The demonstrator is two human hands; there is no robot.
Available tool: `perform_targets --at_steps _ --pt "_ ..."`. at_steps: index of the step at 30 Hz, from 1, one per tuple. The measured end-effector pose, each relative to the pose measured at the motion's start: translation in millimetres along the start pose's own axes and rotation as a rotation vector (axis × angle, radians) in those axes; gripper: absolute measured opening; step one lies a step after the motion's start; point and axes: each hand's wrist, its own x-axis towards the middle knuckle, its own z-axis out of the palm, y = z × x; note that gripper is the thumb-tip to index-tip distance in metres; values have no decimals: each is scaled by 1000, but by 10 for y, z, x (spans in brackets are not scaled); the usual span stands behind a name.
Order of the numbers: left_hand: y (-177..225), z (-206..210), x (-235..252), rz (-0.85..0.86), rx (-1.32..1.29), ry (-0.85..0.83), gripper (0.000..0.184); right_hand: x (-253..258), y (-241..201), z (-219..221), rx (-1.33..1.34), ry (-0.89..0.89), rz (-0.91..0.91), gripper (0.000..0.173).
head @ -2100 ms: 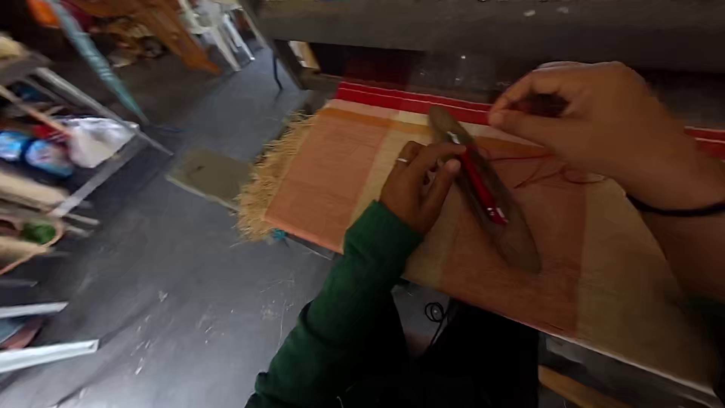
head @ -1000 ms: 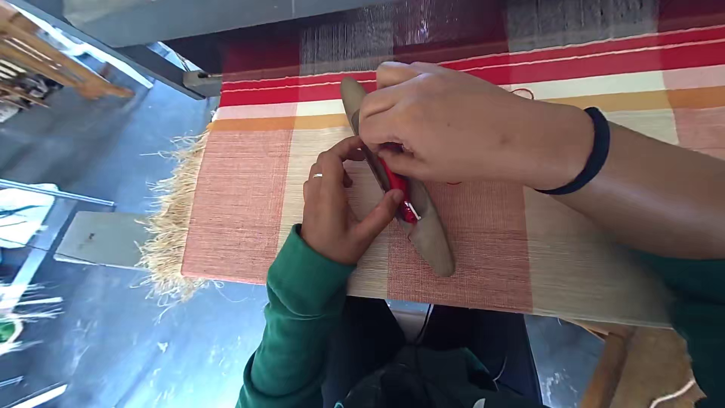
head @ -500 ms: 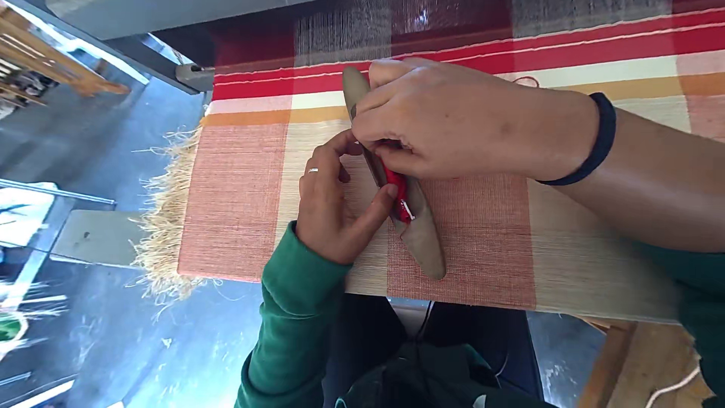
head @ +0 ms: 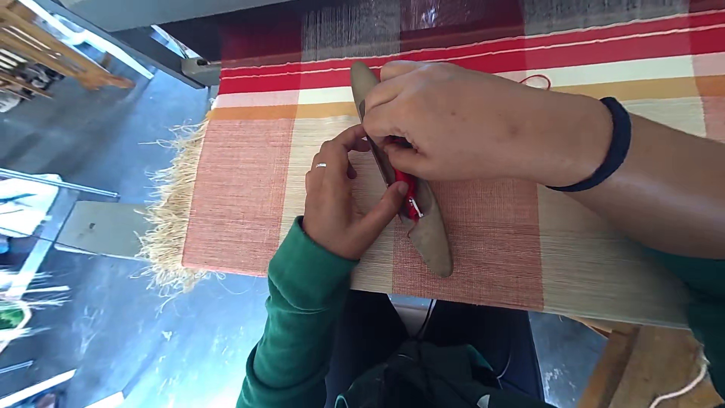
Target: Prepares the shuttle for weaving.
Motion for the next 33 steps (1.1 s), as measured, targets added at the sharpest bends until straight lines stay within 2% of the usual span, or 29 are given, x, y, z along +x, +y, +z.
perform_targets --at_steps 16,26,33 --pt "23 17 1 -16 2 39 74 -6 -20 -5 39 16 4 20" --pt "-39 -25 -1 9 -26 8 48 -2 76 -22 34 27 16 17" --pt "-21 -16 -6 -53 -47 4 45 -12 92 -39 20 35 19 17"
